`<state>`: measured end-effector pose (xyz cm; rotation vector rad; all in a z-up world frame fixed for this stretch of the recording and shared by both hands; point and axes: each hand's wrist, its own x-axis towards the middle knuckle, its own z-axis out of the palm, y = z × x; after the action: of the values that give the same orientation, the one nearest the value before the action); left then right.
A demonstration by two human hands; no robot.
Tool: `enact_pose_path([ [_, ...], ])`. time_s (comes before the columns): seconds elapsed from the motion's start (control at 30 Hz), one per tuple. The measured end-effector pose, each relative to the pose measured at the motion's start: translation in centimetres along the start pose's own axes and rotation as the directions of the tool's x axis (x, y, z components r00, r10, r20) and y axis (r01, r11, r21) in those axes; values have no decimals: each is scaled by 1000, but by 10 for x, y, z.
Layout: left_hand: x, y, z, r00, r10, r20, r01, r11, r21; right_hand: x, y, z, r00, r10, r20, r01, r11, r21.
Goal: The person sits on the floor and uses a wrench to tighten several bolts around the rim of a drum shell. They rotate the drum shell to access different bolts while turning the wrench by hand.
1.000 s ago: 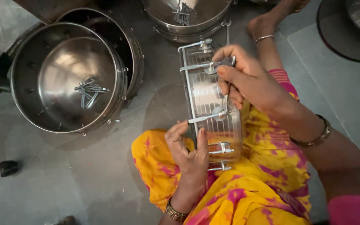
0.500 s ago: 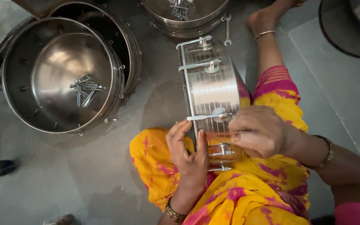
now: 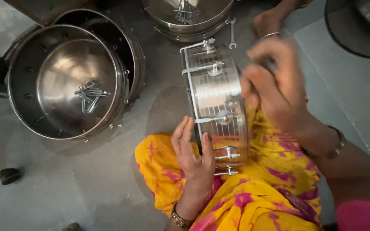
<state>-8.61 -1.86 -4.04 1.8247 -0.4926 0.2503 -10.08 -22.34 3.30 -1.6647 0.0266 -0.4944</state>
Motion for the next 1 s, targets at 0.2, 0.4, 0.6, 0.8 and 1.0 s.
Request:
enact_pose_path([
  [0.2,0,-3,-2,999,16,28,-15,1000,-17,-28,17,-9,681,-520,516,695,682,-229],
  [0.4,-1,-4,1,1000,25,14,-25,999,21,-25,32,2,831,-400,386,498,844,-198],
  [0.6,-2,-6,0,999,37,15,-37,999,13,-32,9,-7,997,-68,-44,69,997,23],
  [0.8,-1,-6,0,999,51,13,-51,999,16,-19,19,-3,640,-580,504,749,616,-243],
  [1.0,-1,-4,0,999,37,9,-37,999,-5,-2,0,18,967,-229,110,252,926,-281],
])
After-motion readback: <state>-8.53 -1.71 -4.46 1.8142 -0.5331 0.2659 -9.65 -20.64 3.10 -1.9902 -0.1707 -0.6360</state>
